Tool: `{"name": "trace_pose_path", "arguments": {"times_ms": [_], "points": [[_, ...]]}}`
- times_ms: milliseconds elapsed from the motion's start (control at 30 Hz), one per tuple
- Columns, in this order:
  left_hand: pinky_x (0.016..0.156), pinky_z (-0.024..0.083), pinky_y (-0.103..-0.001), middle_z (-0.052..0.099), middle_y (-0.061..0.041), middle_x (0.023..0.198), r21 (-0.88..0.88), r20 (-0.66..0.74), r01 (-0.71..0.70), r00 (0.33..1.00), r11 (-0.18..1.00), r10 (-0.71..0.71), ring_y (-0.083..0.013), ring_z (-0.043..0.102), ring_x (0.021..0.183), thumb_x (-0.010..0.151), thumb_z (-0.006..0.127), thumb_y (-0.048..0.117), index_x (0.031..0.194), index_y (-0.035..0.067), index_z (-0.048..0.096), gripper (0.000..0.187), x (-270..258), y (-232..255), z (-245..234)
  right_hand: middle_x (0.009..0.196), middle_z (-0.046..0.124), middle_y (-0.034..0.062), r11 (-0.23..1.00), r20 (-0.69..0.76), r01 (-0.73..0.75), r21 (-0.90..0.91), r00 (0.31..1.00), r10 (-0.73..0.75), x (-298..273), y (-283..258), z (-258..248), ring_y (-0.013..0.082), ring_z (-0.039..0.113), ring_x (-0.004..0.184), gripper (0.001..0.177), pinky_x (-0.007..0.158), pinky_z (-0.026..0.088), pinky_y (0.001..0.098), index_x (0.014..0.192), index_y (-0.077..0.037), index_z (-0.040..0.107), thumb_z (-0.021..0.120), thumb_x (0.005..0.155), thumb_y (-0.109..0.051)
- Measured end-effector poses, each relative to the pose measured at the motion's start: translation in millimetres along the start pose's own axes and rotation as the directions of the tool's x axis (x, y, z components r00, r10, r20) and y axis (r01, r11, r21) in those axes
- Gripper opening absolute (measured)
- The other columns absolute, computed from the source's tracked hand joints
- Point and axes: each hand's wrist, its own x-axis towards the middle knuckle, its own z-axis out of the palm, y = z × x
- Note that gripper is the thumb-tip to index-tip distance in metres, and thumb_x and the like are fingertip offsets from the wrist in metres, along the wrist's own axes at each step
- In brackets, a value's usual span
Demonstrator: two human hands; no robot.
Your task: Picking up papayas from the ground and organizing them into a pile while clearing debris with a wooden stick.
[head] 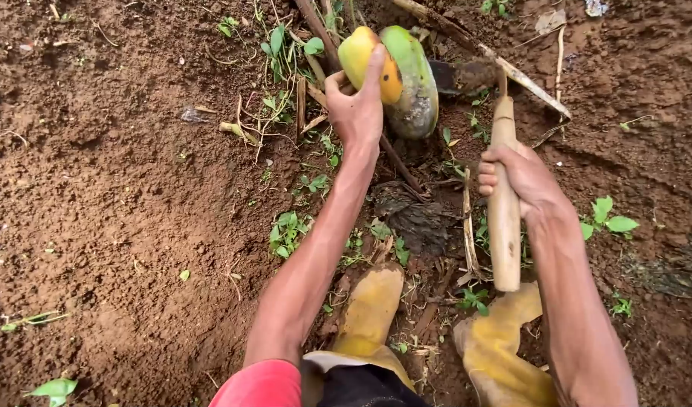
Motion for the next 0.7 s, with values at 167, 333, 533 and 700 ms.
{"name": "trace_pose_path", "arguments": {"times_ms": [167,333,533,700], "points": [[0.089,0.067,-0.045,0.066,-0.024,0.128,-0.035,0.013,0.008,1.000,0.999,-0.008,-0.0293,0.072,0.106,0.060,0.062,0.065,0.132,0.007,0.048,0.093,-0.4,3.6,-10.9,0.068,0.048,-0.0089,0.988,0.105,0.011,0.151,0.994,-0.027,-12.8,29.6,-31.3,0.0020,0.044,0.049,0.023,0.039,0.042,0.0136,0.112,-0.014,0.040,0.055,0.095,-0.011],[0.106,0.053,-0.051,0.069,-0.024,0.129,0.102,0.179,0.039,0.982,0.994,-0.057,-0.0273,0.067,0.119,0.059,0.063,0.066,0.128,0.009,0.054,0.090,-17.7,21.4,-7.6,0.063,0.049,-0.0089,0.924,0.268,0.030,0.380,0.953,-0.141,-43.7,41.5,-53.3,0.0011,0.042,0.044,0.014,0.037,0.042,0.0151,0.102,-0.011,0.047,0.057,0.092,-0.013],[0.105,0.053,-0.047,0.072,-0.015,0.124,0.128,0.459,-0.088,0.888,0.988,0.019,-0.0188,0.069,0.112,0.059,0.064,0.063,0.123,0.012,0.062,0.082,-85.3,88.9,49.1,0.066,0.039,-0.0065,0.802,0.241,0.181,0.569,0.896,-0.374,-138.7,14.4,-66.6,0.0013,0.035,0.046,0.010,0.036,0.027,0.0160,0.098,-0.008,0.050,0.055,0.090,-0.008],[0.101,0.064,-0.040,0.074,-0.016,0.126,0.037,0.667,-0.154,0.740,0.987,0.091,-0.0217,0.073,0.115,0.062,0.073,0.053,0.112,0.011,0.062,0.066,-174.2,140.8,109.3,0.064,0.036,-0.0073,0.646,0.195,0.222,0.730,0.838,-0.510,-213.1,-3.2,-99.1,0.0022,0.034,0.045,0.011,0.038,0.029,0.0177,0.087,-0.014,0.043,0.053,0.088,-0.010]]}}
